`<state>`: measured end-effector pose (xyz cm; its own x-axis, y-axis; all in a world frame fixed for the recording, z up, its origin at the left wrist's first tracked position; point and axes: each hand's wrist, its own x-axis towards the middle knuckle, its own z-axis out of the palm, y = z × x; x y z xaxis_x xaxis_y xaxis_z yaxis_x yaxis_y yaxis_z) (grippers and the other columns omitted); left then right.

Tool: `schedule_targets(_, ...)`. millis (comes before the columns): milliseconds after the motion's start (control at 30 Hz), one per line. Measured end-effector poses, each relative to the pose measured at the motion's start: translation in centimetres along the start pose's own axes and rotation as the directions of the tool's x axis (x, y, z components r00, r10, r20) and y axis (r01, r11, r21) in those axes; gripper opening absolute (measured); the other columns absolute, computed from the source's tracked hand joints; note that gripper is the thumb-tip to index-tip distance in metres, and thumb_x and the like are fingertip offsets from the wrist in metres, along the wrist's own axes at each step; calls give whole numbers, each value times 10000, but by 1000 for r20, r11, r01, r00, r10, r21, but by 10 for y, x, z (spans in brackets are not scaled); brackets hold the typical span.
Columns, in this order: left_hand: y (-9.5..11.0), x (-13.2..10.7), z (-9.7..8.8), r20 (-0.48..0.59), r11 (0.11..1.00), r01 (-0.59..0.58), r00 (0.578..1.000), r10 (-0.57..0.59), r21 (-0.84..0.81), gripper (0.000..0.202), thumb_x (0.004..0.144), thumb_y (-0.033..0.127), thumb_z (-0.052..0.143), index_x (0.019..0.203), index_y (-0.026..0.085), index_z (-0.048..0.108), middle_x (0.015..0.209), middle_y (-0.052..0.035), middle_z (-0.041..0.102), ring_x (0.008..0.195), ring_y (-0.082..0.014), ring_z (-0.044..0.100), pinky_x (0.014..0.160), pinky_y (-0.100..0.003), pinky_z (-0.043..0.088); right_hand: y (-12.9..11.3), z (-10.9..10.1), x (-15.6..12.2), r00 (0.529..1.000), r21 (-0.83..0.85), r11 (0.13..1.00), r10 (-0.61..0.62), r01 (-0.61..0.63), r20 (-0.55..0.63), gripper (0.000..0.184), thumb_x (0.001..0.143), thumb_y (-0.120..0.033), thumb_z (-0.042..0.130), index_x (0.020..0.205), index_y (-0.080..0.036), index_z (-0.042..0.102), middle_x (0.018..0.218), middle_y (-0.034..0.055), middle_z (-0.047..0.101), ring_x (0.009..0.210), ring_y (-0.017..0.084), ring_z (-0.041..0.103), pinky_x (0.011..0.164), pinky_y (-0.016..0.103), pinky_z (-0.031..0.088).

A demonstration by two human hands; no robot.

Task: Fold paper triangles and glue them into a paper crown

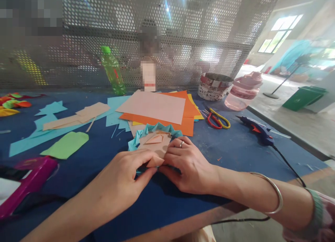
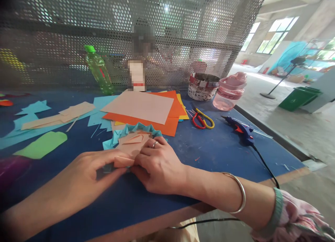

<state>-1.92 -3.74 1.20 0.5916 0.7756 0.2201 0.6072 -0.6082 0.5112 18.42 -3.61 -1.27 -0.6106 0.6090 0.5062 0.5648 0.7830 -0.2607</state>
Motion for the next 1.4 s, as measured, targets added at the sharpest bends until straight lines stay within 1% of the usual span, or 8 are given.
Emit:
schedule_targets(133,2,1,-6,33,1000,28,999,-28,-9,226,946,311,485,916,260,703,867,39,756,804,-151,709,696,-229,531,0,0,-1,1000,-12,1000,0,0,12,182,888,-248,566,748,-161,642,688,27,654,785,174,561,786,344,375)
schedule_targets(467,6,1,-11,38,998,59,998,-59,-2,248,926,283,490,979,269,732,910,8,773,837,-190,725,705,-253,566,0,0,-1,1000,-3,1000,-5,5,22,169,906,-242,545,811,-175,669,720,26,667,785,173,554,781,342,366)
schedule_targets(667,8,0,-12,38,999,42,998,-42,2,227,920,305,509,983,278,725,928,13,768,863,-191,720,729,-258,567,0,0,0,1000,-23,1000,-14,15,17,198,894,-221,547,734,-155,643,709,23,657,778,170,553,773,337,365)
schedule_targets(800,9,-2,-13,58,999,41,997,-43,33,203,910,310,520,951,272,716,928,10,763,872,-203,716,696,-269,567,0,-1,0,1000,-23,1000,-9,9,11,204,899,-233,550,728,-159,632,703,19,657,773,166,550,763,332,361)
schedule_targets(1033,1,-1,-4,21,998,21,1000,-22,52,198,848,257,607,1035,279,669,1041,17,750,911,-205,709,763,-289,560,1,1,-1,1000,-12,1000,-9,9,-10,176,896,-248,563,755,-172,633,720,22,665,772,167,541,765,334,363)
schedule_targets(1167,1,-1,0,4,1000,6,1000,-6,12,163,849,204,585,973,264,670,1069,14,742,965,-193,699,828,-277,552,0,1,-1,1000,-7,1000,-2,2,-5,167,891,-240,557,765,-173,645,707,20,666,762,165,546,762,336,366)
schedule_targets(1267,3,-1,1,-10,1000,-4,1000,4,1,136,876,209,541,890,249,669,1073,5,740,960,-189,702,826,-271,555,0,0,0,1000,4,1000,7,-7,-4,153,878,-239,564,766,-178,649,694,18,664,758,167,553,761,340,369)
schedule_targets(1400,3,0,3,-34,1000,10,999,-10,8,141,876,209,539,925,258,662,1083,10,736,991,-191,697,868,-268,545,-1,-1,0,1000,33,999,26,-26,5,119,861,-238,571,789,-185,650,701,23,668,771,172,567,773,346,378)
